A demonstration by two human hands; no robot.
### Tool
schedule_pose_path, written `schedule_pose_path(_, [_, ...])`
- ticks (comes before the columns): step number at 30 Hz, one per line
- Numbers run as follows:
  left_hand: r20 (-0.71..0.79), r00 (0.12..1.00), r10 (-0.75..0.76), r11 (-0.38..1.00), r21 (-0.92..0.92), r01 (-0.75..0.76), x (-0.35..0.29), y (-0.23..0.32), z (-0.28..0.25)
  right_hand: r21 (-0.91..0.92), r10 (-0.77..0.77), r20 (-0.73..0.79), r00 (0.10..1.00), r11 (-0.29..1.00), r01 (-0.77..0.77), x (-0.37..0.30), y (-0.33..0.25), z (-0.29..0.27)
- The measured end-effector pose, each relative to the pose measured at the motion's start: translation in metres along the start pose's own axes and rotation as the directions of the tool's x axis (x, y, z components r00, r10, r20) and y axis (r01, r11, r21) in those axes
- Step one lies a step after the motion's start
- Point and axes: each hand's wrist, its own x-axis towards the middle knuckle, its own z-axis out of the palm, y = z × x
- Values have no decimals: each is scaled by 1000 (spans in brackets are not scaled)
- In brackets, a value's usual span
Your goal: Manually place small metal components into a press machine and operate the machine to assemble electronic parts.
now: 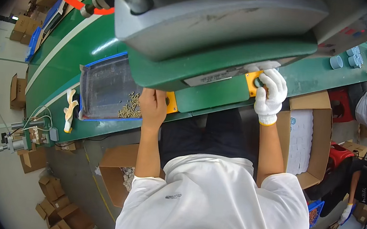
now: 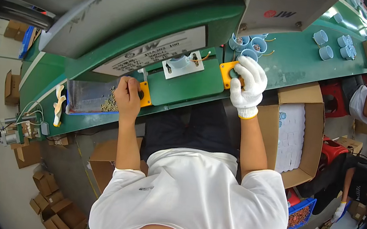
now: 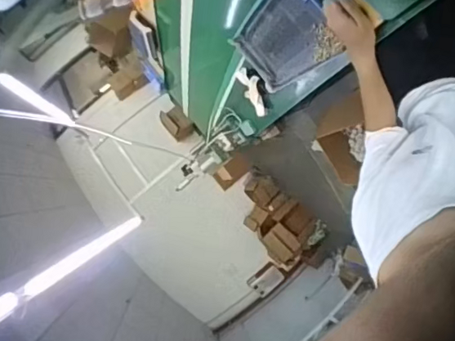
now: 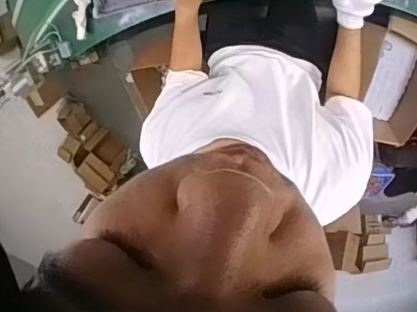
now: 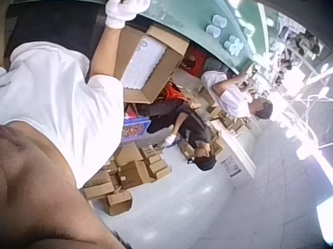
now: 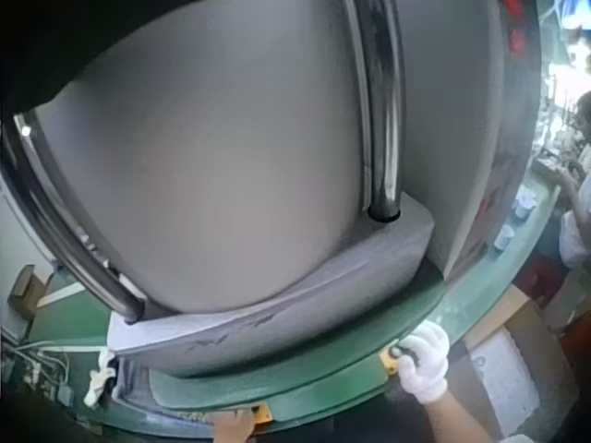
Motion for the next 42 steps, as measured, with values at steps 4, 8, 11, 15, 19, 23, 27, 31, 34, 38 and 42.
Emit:
schedule_pose_path(4, [-53, 993, 102, 993, 65, -98, 1, 12, 5, -5, -7, -21, 1000, 1000, 7, 4, -4, 0])
schedule_pose_path(8, [-22, 1000, -14, 999, 48, 15, -1, 14, 3, -12, -4, -25, 1000, 1000, 3, 3, -4, 0])
schedule_pose_path(11, [21, 999, 29, 999, 36, -30, 4, 18, -2, 0, -1, -22, 1000, 1000, 1, 5, -5, 0])
schedule_pose_path(15, [-30, 947, 320, 940, 133, -314, 32, 49, -5, 15, -8, -27, 1000, 1000, 9, 4, -3, 0])
schedule_pose_path(19, [30, 951, 309, 951, -28, -308, 68, 85, -6, 15, -16, -45, 999, 1000, 17, 5, -2, -3])
schedule_pose_path(23, [145, 944, 298, 954, -18, -298, 94, 109, 4, 39, -12, -47, 999, 999, 14, 5, -1, -3])
schedule_pose_path(27, [342, 909, 239, 939, 156, -306, 124, 80, 18, 57, -6, -36, 999, 998, 8, 6, -3, -3])
schedule_pose_path(31, [421, 873, 246, 898, 240, -368, 127, 88, 26, 54, 6, -35, 999, 999, -4, 4, -3, -6])
schedule_pose_path(34, [404, 864, 300, 867, 261, -423, 125, 95, 21, 64, 2, -35, 999, 998, 0, 6, -3, -7])
schedule_pose_path(38, [413, 850, 328, 835, 295, -465, 127, 91, 22, 71, 2, -24, 1000, 997, 0, 6, -3, -8])
schedule_pose_path(42, [433, 848, 304, 842, 294, -452, 130, 83, 25, 65, -10, -27, 1000, 998, 12, 8, -1, -5])
